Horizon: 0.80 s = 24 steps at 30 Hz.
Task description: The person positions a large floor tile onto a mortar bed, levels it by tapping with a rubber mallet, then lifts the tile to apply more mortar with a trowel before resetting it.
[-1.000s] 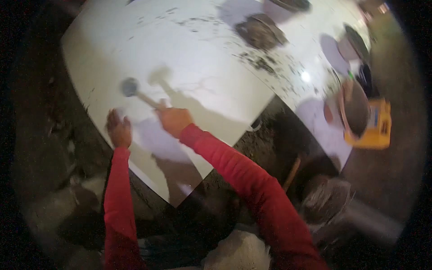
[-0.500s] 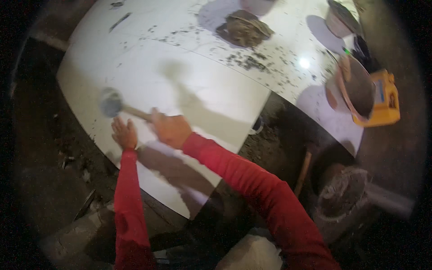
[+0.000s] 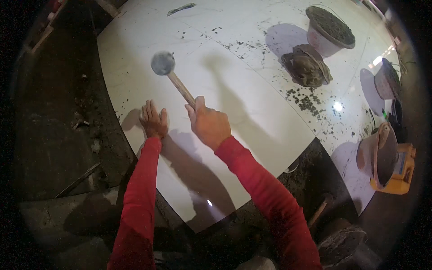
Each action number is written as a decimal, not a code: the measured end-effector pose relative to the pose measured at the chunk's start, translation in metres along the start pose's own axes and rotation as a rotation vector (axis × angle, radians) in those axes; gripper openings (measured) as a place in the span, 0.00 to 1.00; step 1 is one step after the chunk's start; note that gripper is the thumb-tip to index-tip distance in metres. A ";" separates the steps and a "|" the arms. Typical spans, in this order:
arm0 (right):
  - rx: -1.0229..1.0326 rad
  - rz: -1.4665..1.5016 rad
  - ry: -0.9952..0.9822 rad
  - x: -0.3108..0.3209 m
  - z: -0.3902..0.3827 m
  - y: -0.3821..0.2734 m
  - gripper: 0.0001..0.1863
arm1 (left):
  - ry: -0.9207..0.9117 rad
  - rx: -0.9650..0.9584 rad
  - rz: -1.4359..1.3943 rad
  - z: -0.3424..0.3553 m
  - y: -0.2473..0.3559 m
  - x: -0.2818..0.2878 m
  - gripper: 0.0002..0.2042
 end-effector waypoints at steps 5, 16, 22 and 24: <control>0.004 -0.087 0.077 -0.034 0.002 0.051 0.16 | 0.009 0.050 -0.022 0.029 0.007 0.001 0.33; -0.006 -0.156 0.129 -0.005 -0.003 0.037 0.17 | -0.006 0.058 -0.020 0.029 -0.012 -0.003 0.35; -0.066 -0.117 0.088 -0.019 -0.006 0.081 0.17 | 0.028 0.035 0.006 0.036 -0.009 -0.005 0.34; -0.059 -0.245 0.050 -0.020 -0.003 0.085 0.17 | 0.020 0.068 0.002 0.035 -0.007 -0.004 0.33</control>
Point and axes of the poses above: each hand's wrist, its own z-axis towards the middle knuckle, its own x-axis out of the back of the hand, y = z × x, the point moved 7 cm from there along z, towards the middle knuckle, and after that the axes turned 15 degrees about -x, right-handed, at the moved point
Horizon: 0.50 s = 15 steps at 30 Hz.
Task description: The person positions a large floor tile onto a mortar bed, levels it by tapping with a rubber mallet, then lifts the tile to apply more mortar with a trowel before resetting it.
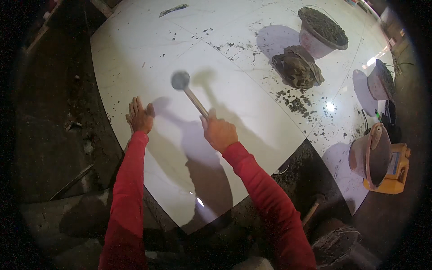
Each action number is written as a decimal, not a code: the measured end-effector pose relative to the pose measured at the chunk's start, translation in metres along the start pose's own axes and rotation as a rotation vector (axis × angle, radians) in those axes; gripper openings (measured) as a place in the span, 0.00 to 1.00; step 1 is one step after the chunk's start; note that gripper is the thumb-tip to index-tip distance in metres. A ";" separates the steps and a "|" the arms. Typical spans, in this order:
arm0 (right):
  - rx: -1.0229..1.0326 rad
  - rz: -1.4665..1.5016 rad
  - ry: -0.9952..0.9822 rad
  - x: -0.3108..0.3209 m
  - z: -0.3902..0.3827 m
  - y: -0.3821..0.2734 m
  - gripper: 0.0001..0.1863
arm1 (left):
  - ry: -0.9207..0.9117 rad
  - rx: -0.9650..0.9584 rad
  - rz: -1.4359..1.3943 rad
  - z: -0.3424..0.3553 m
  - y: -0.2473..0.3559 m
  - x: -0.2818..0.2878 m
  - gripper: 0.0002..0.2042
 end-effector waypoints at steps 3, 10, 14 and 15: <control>-0.032 0.329 0.129 0.074 0.003 -0.024 0.15 | -0.007 -0.015 0.102 0.000 -0.019 0.004 0.33; -0.529 1.308 -0.269 0.087 -0.102 0.100 0.11 | -0.063 -0.011 0.065 -0.008 -0.011 -0.011 0.34; -0.790 1.420 0.048 0.086 -0.199 0.197 0.14 | -0.096 0.015 0.002 -0.007 0.002 0.014 0.33; -0.846 1.452 0.118 0.092 -0.214 0.214 0.16 | -0.091 -0.010 -0.010 -0.012 0.013 0.014 0.33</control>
Point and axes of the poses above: each hand's wrist, its own z-axis towards the middle knuckle, its own x-axis out of the back of the hand, y = z × x, the point moved 7 cm from there along z, towards the middle knuckle, and after that the axes turned 15 degrees about -x, right-handed, at the moved point
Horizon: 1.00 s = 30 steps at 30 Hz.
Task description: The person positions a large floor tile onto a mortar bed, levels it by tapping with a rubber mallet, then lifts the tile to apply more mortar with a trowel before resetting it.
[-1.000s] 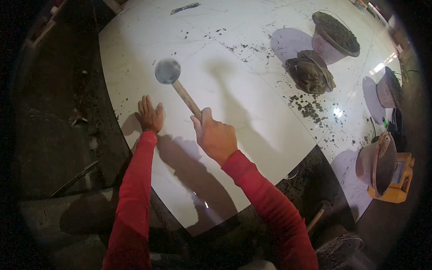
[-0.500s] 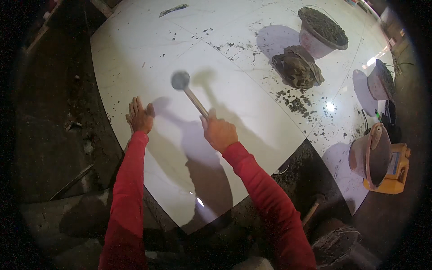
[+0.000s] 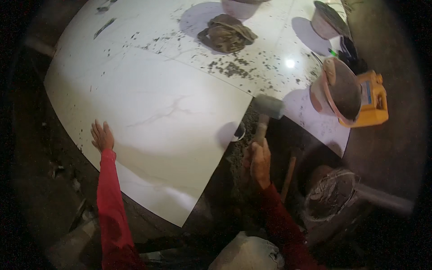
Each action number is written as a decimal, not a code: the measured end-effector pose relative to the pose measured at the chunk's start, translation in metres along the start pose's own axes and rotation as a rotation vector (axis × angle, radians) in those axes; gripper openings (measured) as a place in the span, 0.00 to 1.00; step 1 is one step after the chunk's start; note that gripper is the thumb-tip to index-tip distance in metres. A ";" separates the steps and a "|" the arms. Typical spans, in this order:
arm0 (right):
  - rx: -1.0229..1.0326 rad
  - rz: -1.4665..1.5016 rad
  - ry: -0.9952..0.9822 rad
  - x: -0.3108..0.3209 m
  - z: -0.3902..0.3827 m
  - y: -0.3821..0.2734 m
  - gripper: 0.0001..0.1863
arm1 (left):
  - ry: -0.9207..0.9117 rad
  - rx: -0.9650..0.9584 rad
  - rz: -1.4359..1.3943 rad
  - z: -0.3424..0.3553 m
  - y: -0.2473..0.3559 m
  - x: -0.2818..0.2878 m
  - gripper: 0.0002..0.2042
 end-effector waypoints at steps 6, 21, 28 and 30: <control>-0.282 0.176 0.090 0.023 -0.026 0.042 0.17 | -0.009 -0.107 -0.012 -0.095 0.023 0.011 0.32; -0.388 0.662 -0.157 0.002 -0.035 0.072 0.16 | -0.005 -0.068 -0.056 -0.183 0.017 0.014 0.33; -0.510 0.493 -0.102 -0.013 -0.036 0.089 0.17 | 0.030 -0.063 -0.053 -0.187 0.012 0.015 0.33; -0.408 0.553 -0.095 0.010 -0.029 0.091 0.16 | 0.045 -0.064 -0.056 -0.189 -0.008 0.006 0.33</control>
Point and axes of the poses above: each hand's wrist, its own z-axis towards the middle knuckle, its own x-axis out of the back of the hand, y = z × x, the point moved 7 cm from there along z, towards the middle knuckle, and after that the axes turned 15 degrees about -x, right-handed, at the moved point
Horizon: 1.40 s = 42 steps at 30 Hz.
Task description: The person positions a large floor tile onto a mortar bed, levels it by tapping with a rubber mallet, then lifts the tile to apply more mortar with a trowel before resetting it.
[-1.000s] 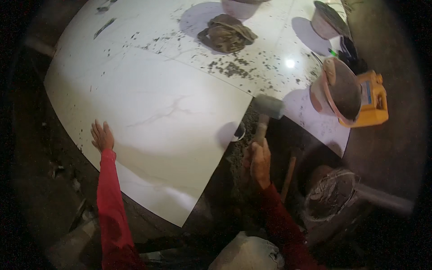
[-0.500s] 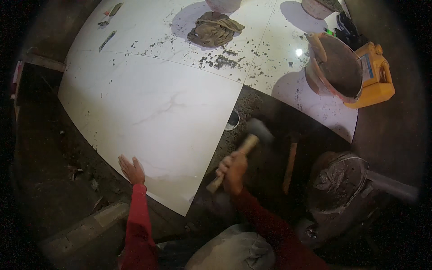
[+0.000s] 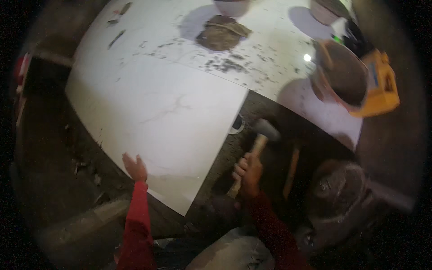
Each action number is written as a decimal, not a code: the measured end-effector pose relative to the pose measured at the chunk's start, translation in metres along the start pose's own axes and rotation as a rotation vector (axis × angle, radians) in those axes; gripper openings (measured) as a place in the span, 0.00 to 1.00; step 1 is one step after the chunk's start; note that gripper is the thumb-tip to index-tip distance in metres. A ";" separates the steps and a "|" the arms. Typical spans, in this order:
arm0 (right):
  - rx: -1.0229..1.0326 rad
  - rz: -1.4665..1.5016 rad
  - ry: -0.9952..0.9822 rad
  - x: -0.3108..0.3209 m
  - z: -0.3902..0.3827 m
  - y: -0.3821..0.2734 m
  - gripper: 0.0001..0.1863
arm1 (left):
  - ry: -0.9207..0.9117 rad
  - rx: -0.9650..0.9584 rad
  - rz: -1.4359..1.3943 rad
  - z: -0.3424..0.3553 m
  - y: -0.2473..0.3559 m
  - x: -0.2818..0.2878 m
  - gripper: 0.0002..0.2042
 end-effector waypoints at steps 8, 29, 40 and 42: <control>-0.108 -0.038 -0.128 -0.030 -0.014 0.018 0.15 | -0.019 -0.006 -0.071 0.011 0.018 0.013 0.36; 1.223 -1.488 -0.115 -0.361 0.044 -0.022 0.14 | 0.141 -0.119 0.067 0.209 0.036 -0.032 0.36; 1.180 -1.619 0.083 -0.406 0.100 -0.030 0.10 | 0.085 0.013 0.024 0.237 0.029 -0.028 0.41; 1.153 -1.531 0.107 -0.398 0.118 -0.029 0.11 | 0.100 -0.009 0.001 0.240 0.035 -0.030 0.41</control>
Point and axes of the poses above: each hand's wrist, its own z-axis towards the middle knuckle, its own x-axis out of the back of the hand, y = z × x, the point moved 7 cm from there along z, towards the middle knuckle, and after that the axes turned 15 degrees about -x, right-handed, at the moved point
